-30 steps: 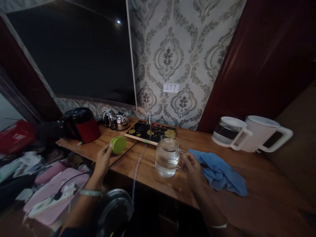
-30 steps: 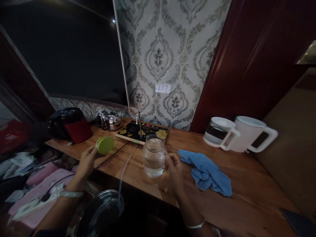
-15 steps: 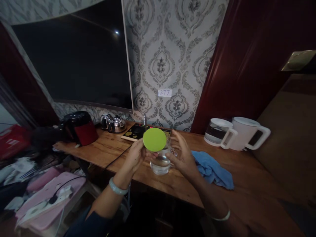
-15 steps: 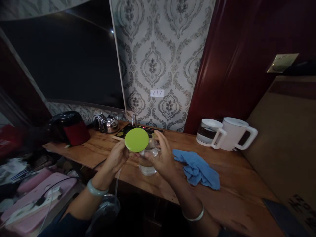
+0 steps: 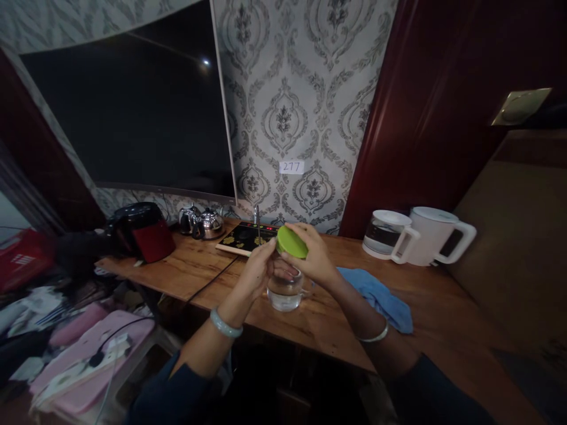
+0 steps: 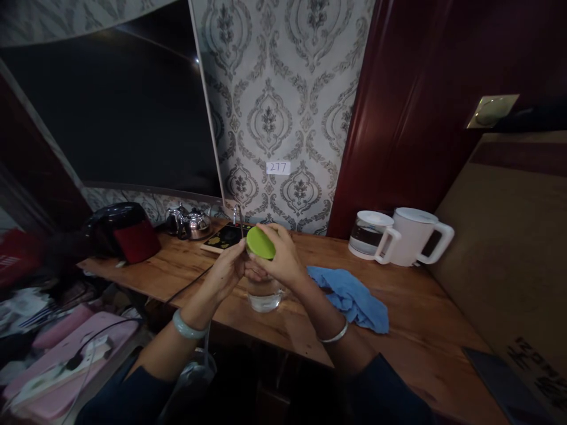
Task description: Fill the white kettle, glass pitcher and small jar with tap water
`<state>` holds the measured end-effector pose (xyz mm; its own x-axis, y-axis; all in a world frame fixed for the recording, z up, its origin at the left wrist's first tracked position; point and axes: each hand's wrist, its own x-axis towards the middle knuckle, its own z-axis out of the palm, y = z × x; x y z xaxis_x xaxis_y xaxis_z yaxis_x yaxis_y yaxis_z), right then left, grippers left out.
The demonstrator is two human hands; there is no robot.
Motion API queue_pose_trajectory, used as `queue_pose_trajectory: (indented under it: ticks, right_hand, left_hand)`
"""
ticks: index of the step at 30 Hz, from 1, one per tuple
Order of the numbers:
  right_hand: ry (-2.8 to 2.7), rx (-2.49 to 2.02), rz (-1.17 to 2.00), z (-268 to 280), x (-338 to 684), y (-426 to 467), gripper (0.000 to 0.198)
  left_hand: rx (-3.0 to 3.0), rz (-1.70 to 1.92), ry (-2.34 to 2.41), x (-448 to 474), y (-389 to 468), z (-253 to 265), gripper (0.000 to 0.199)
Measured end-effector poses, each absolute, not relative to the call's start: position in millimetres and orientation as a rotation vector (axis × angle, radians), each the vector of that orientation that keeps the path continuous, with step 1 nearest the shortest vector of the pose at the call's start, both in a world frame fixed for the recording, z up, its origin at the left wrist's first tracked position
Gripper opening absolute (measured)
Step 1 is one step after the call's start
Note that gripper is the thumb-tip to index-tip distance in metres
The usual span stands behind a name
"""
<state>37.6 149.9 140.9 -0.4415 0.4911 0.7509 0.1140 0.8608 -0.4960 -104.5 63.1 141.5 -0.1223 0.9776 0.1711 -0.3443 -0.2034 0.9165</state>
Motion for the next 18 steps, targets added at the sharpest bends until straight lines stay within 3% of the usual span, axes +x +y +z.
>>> queue_pose_trajectory:
  ticks: [6,18]
  right_hand:
    - [-1.844,-0.499,0.799,131.7,31.5,180.1,0.055]
    - [-2.143,-0.513,0.358,119.5,19.0,183.1,0.05]
  left_hand:
    - [0.942,1.994,1.136,-129.8,76.6,113.7,0.038]
    - [1.026,2.047,1.241,-134.1,93.5,80.7,0.032]
